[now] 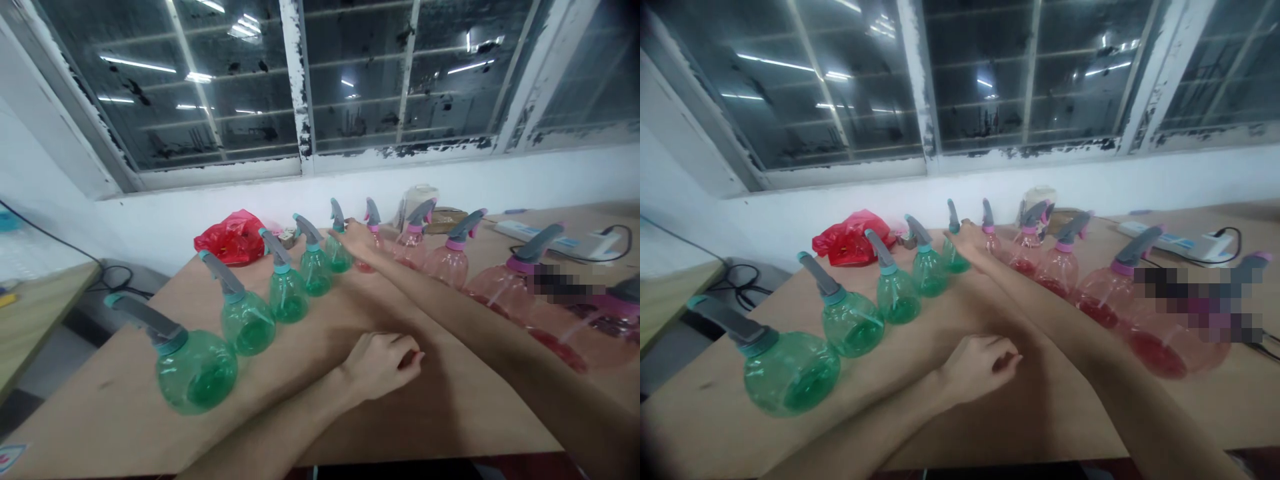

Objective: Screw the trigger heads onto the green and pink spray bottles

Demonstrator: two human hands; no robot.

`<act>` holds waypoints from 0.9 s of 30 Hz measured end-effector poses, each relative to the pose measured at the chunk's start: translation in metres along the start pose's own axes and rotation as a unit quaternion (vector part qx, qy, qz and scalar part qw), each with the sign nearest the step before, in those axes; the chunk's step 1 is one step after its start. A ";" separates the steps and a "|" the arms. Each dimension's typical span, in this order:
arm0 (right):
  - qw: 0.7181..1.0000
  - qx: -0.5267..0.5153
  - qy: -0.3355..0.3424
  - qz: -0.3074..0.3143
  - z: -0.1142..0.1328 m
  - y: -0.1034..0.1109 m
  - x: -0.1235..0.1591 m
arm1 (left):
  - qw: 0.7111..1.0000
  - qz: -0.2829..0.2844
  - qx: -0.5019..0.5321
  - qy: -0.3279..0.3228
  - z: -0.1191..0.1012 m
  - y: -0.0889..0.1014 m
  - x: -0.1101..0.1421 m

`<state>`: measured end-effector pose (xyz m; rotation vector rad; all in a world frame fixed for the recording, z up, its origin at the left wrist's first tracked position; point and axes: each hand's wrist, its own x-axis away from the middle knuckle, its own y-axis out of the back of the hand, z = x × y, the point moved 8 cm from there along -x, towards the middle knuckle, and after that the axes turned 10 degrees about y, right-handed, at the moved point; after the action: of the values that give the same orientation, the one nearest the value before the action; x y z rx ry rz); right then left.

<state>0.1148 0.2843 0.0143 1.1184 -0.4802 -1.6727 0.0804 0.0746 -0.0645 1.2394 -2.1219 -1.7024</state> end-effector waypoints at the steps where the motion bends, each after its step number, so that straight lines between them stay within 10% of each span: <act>1: 1.000 0.002 -0.003 0.000 0.000 -0.001 -0.002 | 1.000 0.002 -0.001 -0.001 0.000 0.000 0.000; 15: 0.996 0.008 0.056 -0.063 0.025 0.074 0.010 | 1.000 -0.010 0.001 -0.011 -0.001 0.001 -0.001; 27: 0.981 -0.090 0.168 0.019 -0.032 0.115 0.116 | 0.996 -0.062 0.049 -0.032 -0.007 0.011 0.003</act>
<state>0.1967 0.1409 0.0343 1.2173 -0.1301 -1.4255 0.0773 0.0677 -0.0535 1.3885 -2.2338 -1.7264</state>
